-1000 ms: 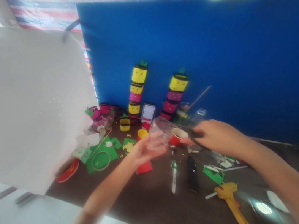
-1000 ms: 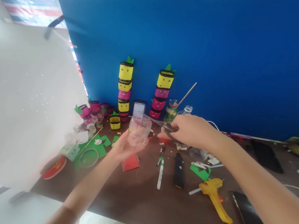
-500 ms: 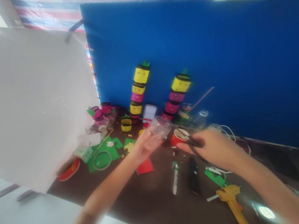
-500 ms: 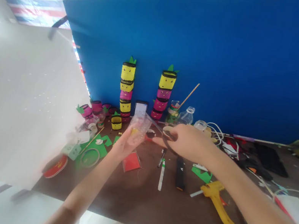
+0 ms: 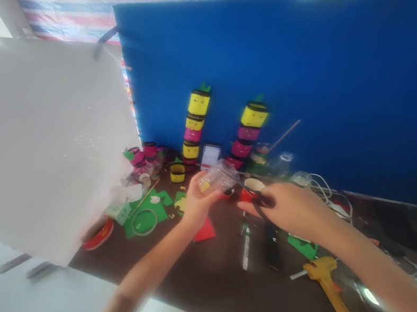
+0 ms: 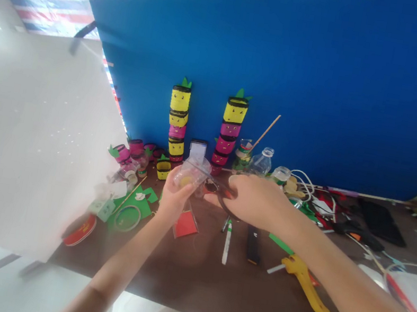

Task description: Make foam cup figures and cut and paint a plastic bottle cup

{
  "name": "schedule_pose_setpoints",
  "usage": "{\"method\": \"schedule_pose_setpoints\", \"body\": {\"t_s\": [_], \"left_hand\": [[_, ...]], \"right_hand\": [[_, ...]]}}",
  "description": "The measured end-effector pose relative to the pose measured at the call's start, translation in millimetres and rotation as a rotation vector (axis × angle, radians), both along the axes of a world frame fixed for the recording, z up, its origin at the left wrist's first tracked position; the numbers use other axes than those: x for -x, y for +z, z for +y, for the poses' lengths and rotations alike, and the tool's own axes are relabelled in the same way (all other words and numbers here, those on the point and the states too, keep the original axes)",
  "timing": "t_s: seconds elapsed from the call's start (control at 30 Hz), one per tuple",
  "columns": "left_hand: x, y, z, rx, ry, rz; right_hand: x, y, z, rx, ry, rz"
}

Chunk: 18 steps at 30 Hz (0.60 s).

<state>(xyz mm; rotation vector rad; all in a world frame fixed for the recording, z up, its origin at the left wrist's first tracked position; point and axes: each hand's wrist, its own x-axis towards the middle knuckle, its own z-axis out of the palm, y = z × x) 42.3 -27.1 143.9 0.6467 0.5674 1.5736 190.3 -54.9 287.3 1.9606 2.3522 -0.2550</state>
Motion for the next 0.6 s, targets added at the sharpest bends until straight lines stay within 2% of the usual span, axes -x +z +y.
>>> {"method": "schedule_pose_setpoints", "body": {"t_s": [0.2, 0.33, 0.6], "left_hand": [[-2, 1.8, -4, -0.058, 0.093, 0.064], [-2, 1.0, -5, -0.093, 0.202, 0.122], [-4, -24.6, 6, -0.229, 0.339, 0.262]], "right_hand": [[2, 1.5, -4, -0.014, -0.007, -0.012], [1, 1.5, -3, -0.034, 0.028, -0.027], [0, -5.3, 2, -0.023, 0.026, 0.010]]}}
